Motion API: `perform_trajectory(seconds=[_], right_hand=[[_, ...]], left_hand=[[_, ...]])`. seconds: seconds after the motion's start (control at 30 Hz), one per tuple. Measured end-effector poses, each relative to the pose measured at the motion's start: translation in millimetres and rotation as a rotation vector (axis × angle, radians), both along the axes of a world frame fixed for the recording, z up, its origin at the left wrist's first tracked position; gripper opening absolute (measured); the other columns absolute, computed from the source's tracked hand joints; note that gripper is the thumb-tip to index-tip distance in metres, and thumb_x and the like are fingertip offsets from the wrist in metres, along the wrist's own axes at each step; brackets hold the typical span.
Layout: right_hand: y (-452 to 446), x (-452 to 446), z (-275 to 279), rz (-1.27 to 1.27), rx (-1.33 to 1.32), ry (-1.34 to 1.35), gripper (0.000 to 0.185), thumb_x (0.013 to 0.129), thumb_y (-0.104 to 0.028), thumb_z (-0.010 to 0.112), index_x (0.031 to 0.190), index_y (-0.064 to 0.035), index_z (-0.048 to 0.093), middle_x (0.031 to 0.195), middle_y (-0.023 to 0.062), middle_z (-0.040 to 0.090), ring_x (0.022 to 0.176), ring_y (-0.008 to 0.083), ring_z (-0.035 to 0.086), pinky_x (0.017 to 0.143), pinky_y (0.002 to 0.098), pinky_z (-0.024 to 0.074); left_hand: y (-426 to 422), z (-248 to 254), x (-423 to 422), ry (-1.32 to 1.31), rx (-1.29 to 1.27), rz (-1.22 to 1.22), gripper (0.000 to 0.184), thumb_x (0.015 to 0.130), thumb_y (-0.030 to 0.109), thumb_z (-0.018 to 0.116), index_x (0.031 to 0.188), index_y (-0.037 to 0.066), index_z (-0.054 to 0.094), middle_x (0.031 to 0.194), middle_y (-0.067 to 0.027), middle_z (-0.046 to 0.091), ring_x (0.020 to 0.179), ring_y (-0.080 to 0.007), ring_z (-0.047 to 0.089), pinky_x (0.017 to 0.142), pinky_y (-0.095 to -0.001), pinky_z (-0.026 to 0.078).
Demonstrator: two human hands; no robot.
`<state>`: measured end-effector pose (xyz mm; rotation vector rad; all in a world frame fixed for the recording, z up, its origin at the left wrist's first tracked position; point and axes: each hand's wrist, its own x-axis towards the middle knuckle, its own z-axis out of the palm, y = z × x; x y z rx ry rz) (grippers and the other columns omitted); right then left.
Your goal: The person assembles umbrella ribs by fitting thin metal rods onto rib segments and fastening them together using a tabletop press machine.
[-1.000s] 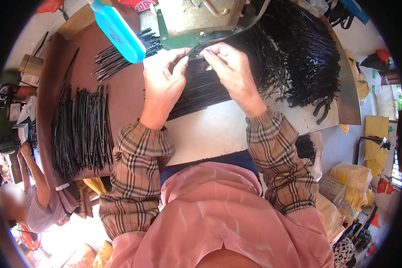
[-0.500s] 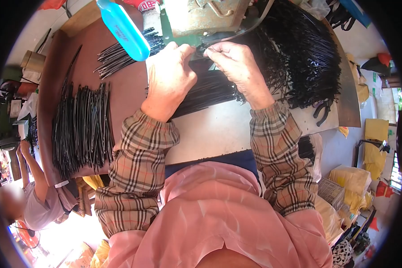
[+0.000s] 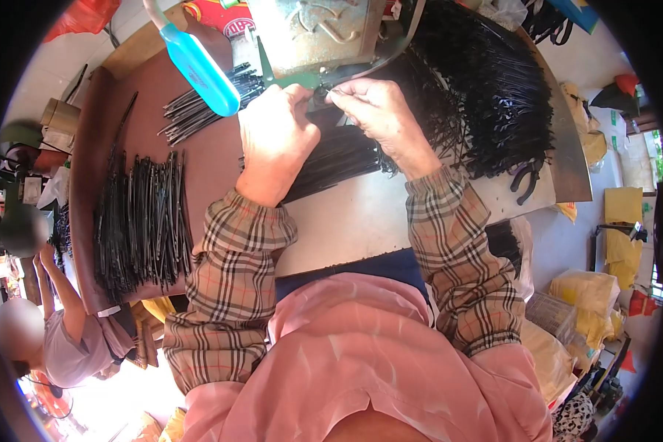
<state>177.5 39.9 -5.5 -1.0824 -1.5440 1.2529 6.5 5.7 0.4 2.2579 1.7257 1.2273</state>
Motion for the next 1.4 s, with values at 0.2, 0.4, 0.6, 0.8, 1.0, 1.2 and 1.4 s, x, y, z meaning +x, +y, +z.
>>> perform_trajectory(seconds=[0.2, 0.4, 0.6, 0.8, 1.0, 1.2, 1.4], right_hand=[[-4, 2, 14, 0.122, 0.169, -0.261, 0.017, 0.085, -0.015, 0.068, 0.083, 0.0013, 0.069, 0.062, -0.0001, 0.057, 0.060, 0.0047, 0.050, 0.055, 0.0233, 0.0424], [-30, 19, 19, 0.107, -0.136, 0.176, 0.035, 0.083, -0.013, 0.075, 0.112, 0.0018, 0.063, 0.089, 0.0002, 0.061, 0.067, 0.0012, 0.051, 0.056, 0.0166, 0.0412], [-65, 11, -5, 0.177, -0.547, 0.338, 0.029, 0.092, -0.016, 0.068, 0.112, 0.0046, 0.063, 0.094, 0.0056, 0.065, 0.068, 0.0061, 0.054, 0.060, 0.0213, 0.0462], [-64, -31, -16, 0.068, -0.541, 0.764, 0.020, 0.093, -0.009, 0.064, 0.108, 0.0046, 0.065, 0.098, 0.0074, 0.067, 0.074, 0.0081, 0.055, 0.067, 0.0216, 0.0461], [-57, -42, -5, 0.172, -0.346, 0.559, 0.013, 0.092, -0.006, 0.065, 0.101, 0.0033, 0.066, 0.094, 0.0095, 0.068, 0.067, 0.0089, 0.056, 0.063, 0.0220, 0.0467], [-49, -32, -9, 0.112, -0.329, 0.535, 0.012, 0.092, -0.008, 0.065, 0.100, 0.0011, 0.064, 0.087, 0.0089, 0.066, 0.062, 0.0057, 0.055, 0.056, 0.0193, 0.0451], [-50, -29, -8, 0.115, -0.353, 0.452, 0.015, 0.091, -0.009, 0.065, 0.103, 0.0010, 0.065, 0.088, 0.0076, 0.065, 0.062, 0.0049, 0.054, 0.056, 0.0191, 0.0446]], left_hand=[[0, 6, -13, -0.411, -0.325, -0.125, 0.016, 0.085, 0.014, 0.072, 0.088, -0.001, 0.067, 0.060, -0.0018, 0.056, 0.052, -0.0073, 0.047, 0.050, -0.0252, 0.041], [-16, 0, -18, -0.732, -0.311, 0.005, 0.009, 0.091, 0.010, 0.065, 0.087, 0.002, 0.062, 0.062, 0.0024, 0.053, 0.050, -0.0037, 0.046, 0.044, -0.0192, 0.033], [-42, -2, 10, -1.195, -0.146, -0.010, 0.008, 0.095, 0.008, 0.060, 0.098, 0.002, 0.057, 0.069, 0.0007, 0.054, 0.055, -0.0049, 0.046, 0.048, -0.0193, 0.033], [-77, -16, 11, -1.878, -0.645, -0.049, 0.009, 0.095, 0.012, 0.060, 0.097, 0.005, 0.056, 0.080, -0.0019, 0.057, 0.062, -0.0092, 0.053, 0.051, -0.0239, 0.039], [-98, 8, -10, -1.449, -0.590, 0.027, 0.014, 0.097, 0.013, 0.058, 0.107, 0.004, 0.061, 0.084, -0.0035, 0.061, 0.065, -0.0105, 0.055, 0.055, -0.0243, 0.043], [-109, -11, -125, 0.488, -0.158, 0.466, 0.049, 0.086, 0.014, 0.067, 0.133, 0.011, 0.056, 0.142, -0.0163, 0.046, 0.135, -0.0344, 0.040, 0.107, -0.0490, 0.033], [-114, -18, -210, 0.911, -0.283, 0.631, 0.048, 0.098, 0.023, 0.047, 0.146, 0.020, 0.041, 0.153, -0.0040, 0.037, 0.141, -0.0288, 0.033, 0.112, -0.0567, 0.024]])
